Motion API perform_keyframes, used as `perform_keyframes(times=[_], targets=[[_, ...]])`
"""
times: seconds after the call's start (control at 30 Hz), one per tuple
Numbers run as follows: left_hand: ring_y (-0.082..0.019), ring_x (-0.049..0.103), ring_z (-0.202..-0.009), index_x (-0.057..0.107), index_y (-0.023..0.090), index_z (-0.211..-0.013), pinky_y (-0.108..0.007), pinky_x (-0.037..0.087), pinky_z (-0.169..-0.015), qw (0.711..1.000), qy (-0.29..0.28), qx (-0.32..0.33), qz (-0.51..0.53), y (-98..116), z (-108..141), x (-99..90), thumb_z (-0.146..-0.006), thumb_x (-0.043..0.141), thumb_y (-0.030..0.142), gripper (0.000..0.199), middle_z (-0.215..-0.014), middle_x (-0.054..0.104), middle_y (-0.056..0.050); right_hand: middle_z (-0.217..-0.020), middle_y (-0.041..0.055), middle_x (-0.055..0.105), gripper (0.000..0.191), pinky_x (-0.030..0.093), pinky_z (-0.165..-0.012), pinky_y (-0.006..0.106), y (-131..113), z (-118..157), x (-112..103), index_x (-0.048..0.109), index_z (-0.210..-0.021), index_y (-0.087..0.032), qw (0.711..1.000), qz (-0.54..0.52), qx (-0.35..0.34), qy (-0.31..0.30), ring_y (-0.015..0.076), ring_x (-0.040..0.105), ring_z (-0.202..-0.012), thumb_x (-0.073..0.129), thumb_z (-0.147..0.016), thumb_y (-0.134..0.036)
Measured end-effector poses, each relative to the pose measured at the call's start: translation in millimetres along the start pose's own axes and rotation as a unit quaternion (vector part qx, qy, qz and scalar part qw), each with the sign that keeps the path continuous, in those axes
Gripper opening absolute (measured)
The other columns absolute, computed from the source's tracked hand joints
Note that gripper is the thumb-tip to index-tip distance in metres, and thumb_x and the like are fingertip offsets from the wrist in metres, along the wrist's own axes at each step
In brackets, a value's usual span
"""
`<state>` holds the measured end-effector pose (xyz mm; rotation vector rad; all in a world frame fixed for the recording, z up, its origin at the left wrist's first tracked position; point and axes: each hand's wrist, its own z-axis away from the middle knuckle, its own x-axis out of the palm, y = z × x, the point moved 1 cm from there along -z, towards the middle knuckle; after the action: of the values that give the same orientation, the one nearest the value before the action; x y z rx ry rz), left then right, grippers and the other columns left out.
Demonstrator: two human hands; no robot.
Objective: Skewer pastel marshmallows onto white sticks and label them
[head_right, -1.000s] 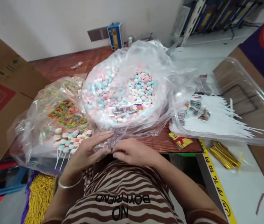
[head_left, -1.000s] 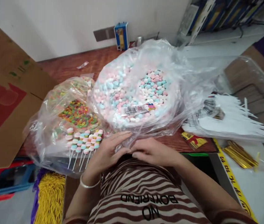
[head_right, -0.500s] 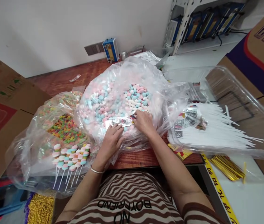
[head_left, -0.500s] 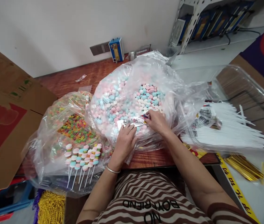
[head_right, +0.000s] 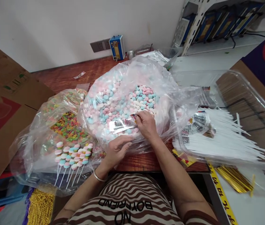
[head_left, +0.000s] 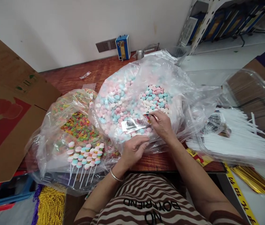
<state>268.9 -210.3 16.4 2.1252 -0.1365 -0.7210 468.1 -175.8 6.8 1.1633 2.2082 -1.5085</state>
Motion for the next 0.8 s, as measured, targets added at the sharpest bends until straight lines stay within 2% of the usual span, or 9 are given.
perform_keyframes(times=[0.13, 0.2, 0.27, 0.37, 0.43, 0.53, 0.67, 0.73, 0.8], targets=[[-0.018, 0.074, -0.095, 0.075, 0.018, -0.100, -0.032, 0.057, -0.093, 0.995, -0.058, -0.046, 0.065, 13, -3, 11.8, -0.093, 0.064, 0.018, 0.013, -0.100, 0.080, -0.007, -0.095, 0.0070, 0.074, 0.020, 0.048, -0.078, 0.034, 0, -2, 3, 0.070, -0.097, -0.021, 0.998, -0.039, 0.051, -0.004, 0.0232, 0.066, -0.087, 0.053, -0.087, -0.025], [-0.017, 0.074, -0.091, 0.075, 0.018, -0.098, -0.031, 0.057, -0.090, 0.993, -0.075, -0.057, 0.066, 14, -3, 14.8, -0.093, 0.065, 0.018, 0.011, -0.098, 0.079, -0.007, -0.088, 0.0056, 0.074, 0.021, 0.046, -0.072, 0.032, 3, -1, 5, 0.070, -0.096, -0.021, 0.995, -0.032, 0.090, -0.016, 0.0222, 0.065, -0.078, 0.052, -0.087, -0.026], [-0.017, 0.074, -0.091, 0.074, 0.018, -0.098, -0.031, 0.058, -0.087, 0.996, -0.061, -0.047, 0.043, 12, -2, 15.2, -0.094, 0.063, 0.018, 0.012, -0.097, 0.079, -0.007, -0.078, 0.0038, 0.072, 0.019, 0.043, -0.067, 0.031, 5, 0, 7, 0.069, -0.091, -0.022, 0.993, -0.028, 0.111, -0.035, 0.0209, 0.062, -0.071, 0.051, -0.087, -0.028], [-0.021, 0.071, -0.101, 0.073, 0.017, -0.105, -0.036, 0.057, -0.092, 0.997, 0.009, 0.002, -0.071, 6, -2, 12.1, -0.096, 0.059, 0.018, 0.016, -0.105, 0.078, -0.010, -0.077, 0.0025, 0.070, 0.018, 0.043, -0.066, 0.030, 7, 1, 7, 0.066, -0.088, -0.022, 0.991, -0.055, 0.108, -0.059, 0.0193, 0.061, -0.069, 0.050, -0.088, -0.029], [-0.024, 0.068, -0.108, 0.072, 0.017, -0.109, -0.042, 0.055, -0.095, 0.985, 0.029, 0.015, -0.167, -1, -3, 9.8, -0.096, 0.059, 0.019, 0.018, -0.113, 0.076, -0.012, -0.082, 0.0034, 0.070, 0.018, 0.045, -0.071, 0.031, 7, 0, 7, 0.065, -0.086, -0.022, 0.991, -0.078, 0.087, -0.068, 0.0197, 0.062, -0.075, 0.049, -0.088, -0.030], [-0.027, 0.066, -0.110, 0.071, 0.018, -0.110, -0.046, 0.054, -0.096, 0.971, 0.009, -0.002, -0.239, -11, -4, 8.2, -0.095, 0.061, 0.022, 0.018, -0.117, 0.074, -0.011, -0.095, 0.0065, 0.071, 0.020, 0.048, -0.081, 0.034, 8, -1, 7, 0.065, -0.087, -0.022, 0.991, -0.100, 0.041, -0.080, 0.0220, 0.065, -0.091, 0.048, -0.090, -0.033], [-0.026, 0.066, -0.112, 0.071, 0.019, -0.109, -0.047, 0.053, -0.098, 0.972, 0.007, -0.006, -0.234, -18, -3, 8.5, -0.095, 0.062, 0.022, 0.017, -0.117, 0.074, -0.010, -0.096, 0.0081, 0.072, 0.016, 0.050, -0.085, 0.039, 11, -1, 14, 0.068, -0.089, -0.022, 0.992, -0.070, 0.010, -0.107, 0.0245, 0.065, -0.092, 0.061, -0.087, -0.036], [-0.026, 0.066, -0.113, 0.073, 0.019, -0.107, -0.048, 0.053, -0.100, 0.978, 0.025, -0.010, -0.207, -18, -2, 8.5, -0.094, 0.062, 0.022, 0.016, -0.116, 0.075, -0.010, -0.105, 0.0104, 0.073, 0.013, 0.050, -0.092, 0.043, 8, -1, 16, 0.071, -0.088, -0.022, 0.995, -0.056, -0.008, -0.078, 0.0265, 0.066, -0.101, 0.061, -0.087, -0.031], [-0.025, 0.067, -0.112, 0.074, 0.021, -0.104, -0.048, 0.052, -0.101, 0.988, 0.058, -0.028, -0.142, -15, -1, 8.3, -0.094, 0.063, 0.022, 0.015, -0.113, 0.076, -0.010, -0.120, 0.0125, 0.072, 0.018, 0.047, -0.102, 0.048, 0, -1, 12, 0.075, -0.091, -0.023, 0.998, -0.051, -0.025, -0.021, 0.0288, 0.064, -0.115, 0.058, -0.091, -0.029]])
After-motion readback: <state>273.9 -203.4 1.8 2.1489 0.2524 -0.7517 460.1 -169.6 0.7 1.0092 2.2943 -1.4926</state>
